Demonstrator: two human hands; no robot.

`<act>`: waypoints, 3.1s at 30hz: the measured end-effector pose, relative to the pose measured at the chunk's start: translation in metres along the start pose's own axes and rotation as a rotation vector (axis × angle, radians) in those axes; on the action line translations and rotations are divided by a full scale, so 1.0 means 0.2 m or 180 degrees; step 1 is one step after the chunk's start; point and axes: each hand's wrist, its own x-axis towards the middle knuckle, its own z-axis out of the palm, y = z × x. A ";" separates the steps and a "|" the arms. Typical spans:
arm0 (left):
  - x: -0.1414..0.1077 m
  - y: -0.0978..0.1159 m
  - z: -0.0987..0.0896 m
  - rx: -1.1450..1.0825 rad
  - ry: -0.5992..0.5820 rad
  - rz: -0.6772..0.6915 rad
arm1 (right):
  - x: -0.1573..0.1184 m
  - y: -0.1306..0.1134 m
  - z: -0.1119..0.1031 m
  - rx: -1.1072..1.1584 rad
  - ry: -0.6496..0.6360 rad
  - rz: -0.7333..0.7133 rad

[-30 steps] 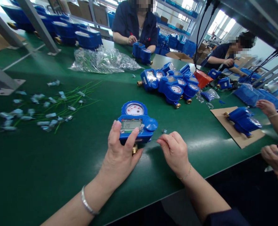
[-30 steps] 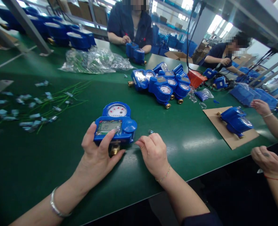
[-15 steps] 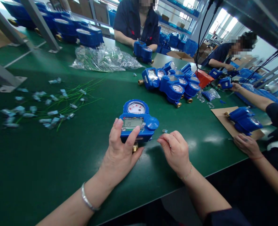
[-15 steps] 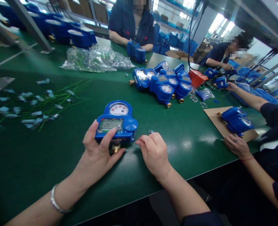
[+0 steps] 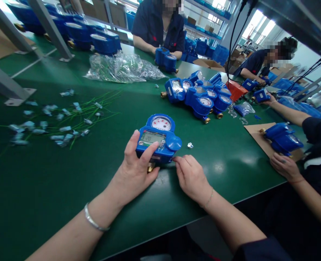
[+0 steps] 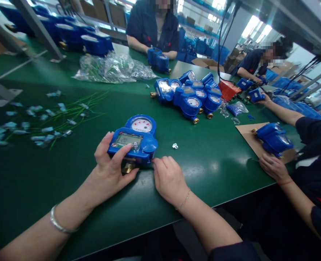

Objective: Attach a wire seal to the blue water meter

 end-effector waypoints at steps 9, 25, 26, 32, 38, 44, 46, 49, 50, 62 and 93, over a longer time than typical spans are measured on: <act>-0.12 0.16 -0.09 0.0092 0.0271 -0.0599 | 0.03 -0.14 0.02 0.0273 0.0250 0.0301; -0.08 0.28 0.06 -0.3093 -0.1076 -0.3111 | -0.04 -0.03 -0.02 0.0589 -0.0172 0.0318; -0.10 0.27 0.02 -0.3015 -0.1156 -0.3074 | -0.07 0.00 -0.03 0.0629 -0.0198 0.0275; -0.24 0.22 -0.22 -0.1683 -0.1681 -0.2129 | -0.17 0.08 -0.05 0.0924 -0.0055 0.0334; -0.15 0.23 -0.26 -0.3449 -0.2227 -0.2162 | -0.17 -0.01 -0.02 0.1611 0.0627 0.0862; -0.02 0.17 -0.22 -0.3101 -0.2321 -0.1152 | -0.19 -0.08 -0.03 0.4075 0.0897 0.2145; 0.00 0.14 -0.20 -0.2702 -0.2156 -0.0692 | -0.20 -0.10 -0.03 0.4303 0.0874 0.2297; 0.00 0.11 -0.12 -0.2099 -0.1554 -0.0038 | -0.22 -0.10 -0.02 0.4055 0.0874 0.2150; 0.00 0.11 -0.10 -0.1931 -0.1356 0.0165 | -0.21 -0.10 -0.02 0.3927 0.0895 0.2059; -0.01 0.05 -0.09 -0.2442 -0.0423 -0.0594 | -0.07 -0.13 0.01 0.4069 0.1292 0.1467; -0.06 0.10 -0.20 -0.2472 -0.0721 -0.1022 | -0.04 -0.30 0.07 0.4149 0.0691 0.1512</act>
